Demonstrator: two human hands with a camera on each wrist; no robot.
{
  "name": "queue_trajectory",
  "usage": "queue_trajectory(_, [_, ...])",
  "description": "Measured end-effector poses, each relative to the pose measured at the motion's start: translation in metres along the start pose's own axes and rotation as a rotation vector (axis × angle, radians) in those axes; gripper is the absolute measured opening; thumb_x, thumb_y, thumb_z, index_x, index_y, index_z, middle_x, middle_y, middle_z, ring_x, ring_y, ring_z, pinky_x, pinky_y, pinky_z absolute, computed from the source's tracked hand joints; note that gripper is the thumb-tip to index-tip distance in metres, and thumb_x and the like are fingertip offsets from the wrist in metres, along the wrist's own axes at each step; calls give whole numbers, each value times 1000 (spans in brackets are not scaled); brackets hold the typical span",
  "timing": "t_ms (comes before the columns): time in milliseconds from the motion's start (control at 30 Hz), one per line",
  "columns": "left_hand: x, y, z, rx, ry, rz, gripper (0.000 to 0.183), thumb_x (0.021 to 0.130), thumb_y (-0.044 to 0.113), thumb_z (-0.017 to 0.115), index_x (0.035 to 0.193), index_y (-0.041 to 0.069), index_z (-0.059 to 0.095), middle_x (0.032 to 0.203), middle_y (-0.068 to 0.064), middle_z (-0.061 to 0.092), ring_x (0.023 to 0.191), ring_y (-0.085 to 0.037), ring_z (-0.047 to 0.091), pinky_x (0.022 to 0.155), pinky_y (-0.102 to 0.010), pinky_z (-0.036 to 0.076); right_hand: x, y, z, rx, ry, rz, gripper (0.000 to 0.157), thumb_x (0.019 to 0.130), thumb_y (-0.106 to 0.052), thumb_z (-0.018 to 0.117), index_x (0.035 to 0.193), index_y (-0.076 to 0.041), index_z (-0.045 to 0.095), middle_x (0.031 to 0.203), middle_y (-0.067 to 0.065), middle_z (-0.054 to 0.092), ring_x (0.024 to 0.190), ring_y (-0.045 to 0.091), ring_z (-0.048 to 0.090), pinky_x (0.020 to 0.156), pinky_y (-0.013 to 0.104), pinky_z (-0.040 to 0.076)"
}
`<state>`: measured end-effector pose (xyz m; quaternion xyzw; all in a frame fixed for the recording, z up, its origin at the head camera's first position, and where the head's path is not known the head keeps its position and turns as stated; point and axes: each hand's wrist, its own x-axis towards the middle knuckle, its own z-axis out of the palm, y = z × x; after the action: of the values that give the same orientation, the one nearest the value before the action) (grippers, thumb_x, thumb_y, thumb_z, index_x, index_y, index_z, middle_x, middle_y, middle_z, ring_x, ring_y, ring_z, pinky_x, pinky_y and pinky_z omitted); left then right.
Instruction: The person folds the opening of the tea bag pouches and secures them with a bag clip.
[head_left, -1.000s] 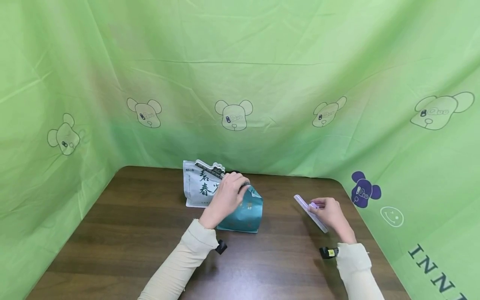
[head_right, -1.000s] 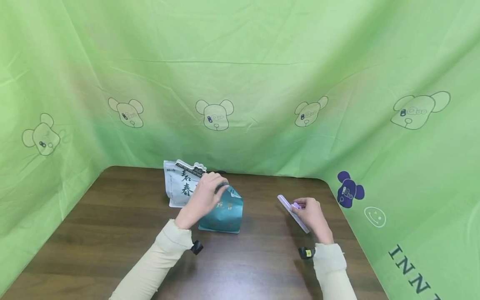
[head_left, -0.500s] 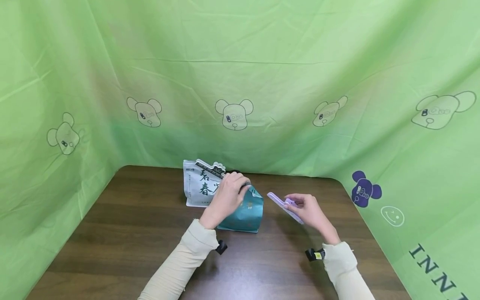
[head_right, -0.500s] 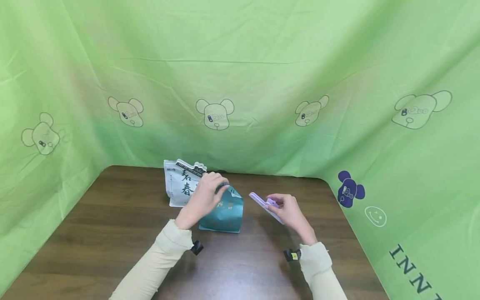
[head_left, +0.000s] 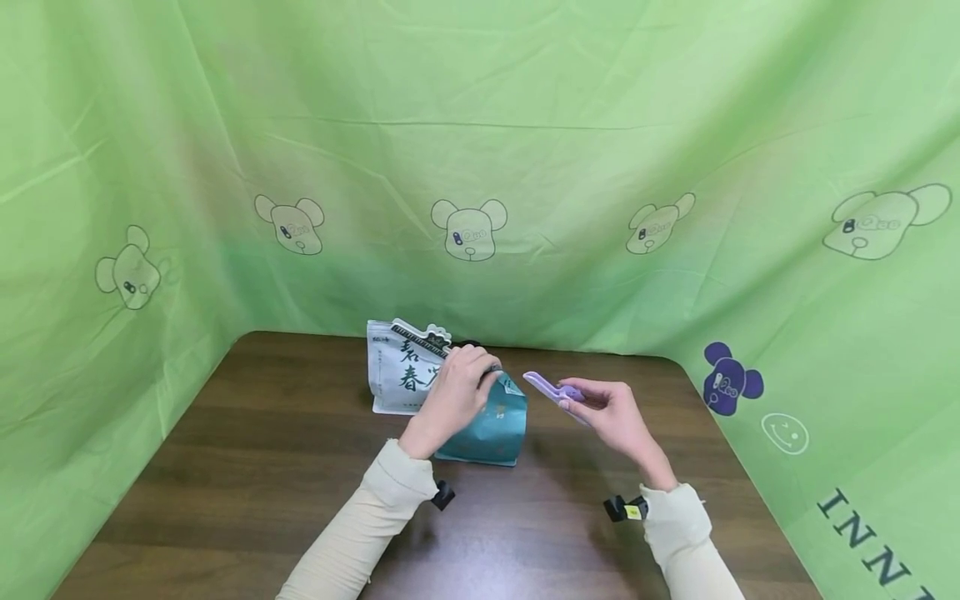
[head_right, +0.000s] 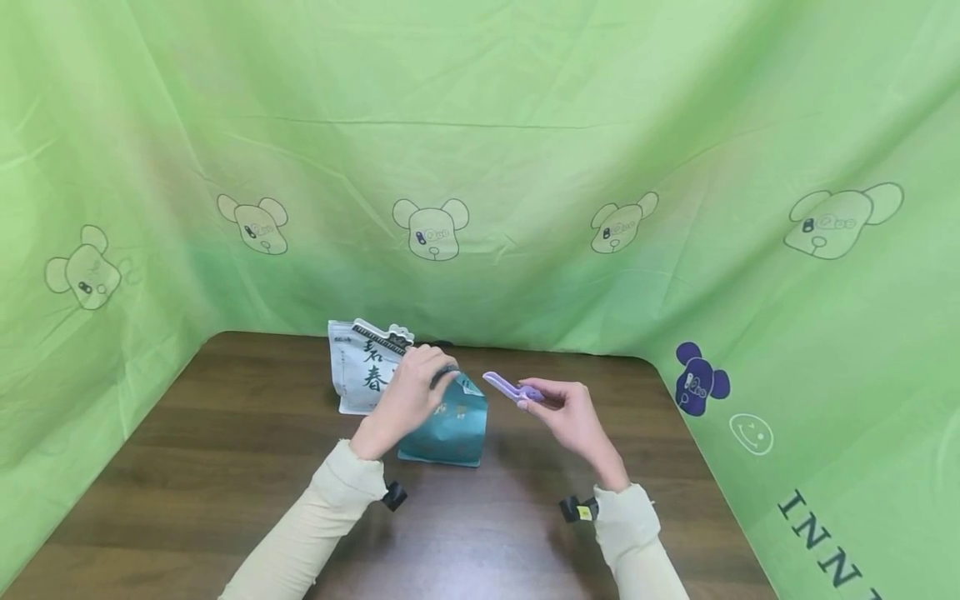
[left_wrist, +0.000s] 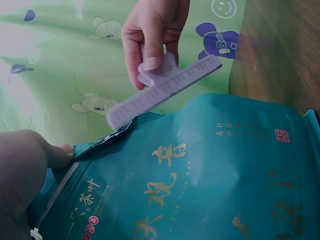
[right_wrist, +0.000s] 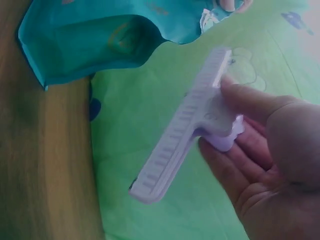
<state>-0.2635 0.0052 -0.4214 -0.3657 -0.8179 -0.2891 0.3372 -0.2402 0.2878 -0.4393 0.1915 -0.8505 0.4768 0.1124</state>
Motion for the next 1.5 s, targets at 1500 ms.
queue_trajectory(1500, [1, -3, 1, 13, 0, 29, 4, 93, 9, 72, 96, 7, 72, 88, 0, 68, 85, -19, 60, 77, -33, 45, 4, -11, 25, 104, -57, -63, 22, 88, 7, 73, 109, 13, 73, 96, 27, 74, 75, 13, 71, 63, 24, 57])
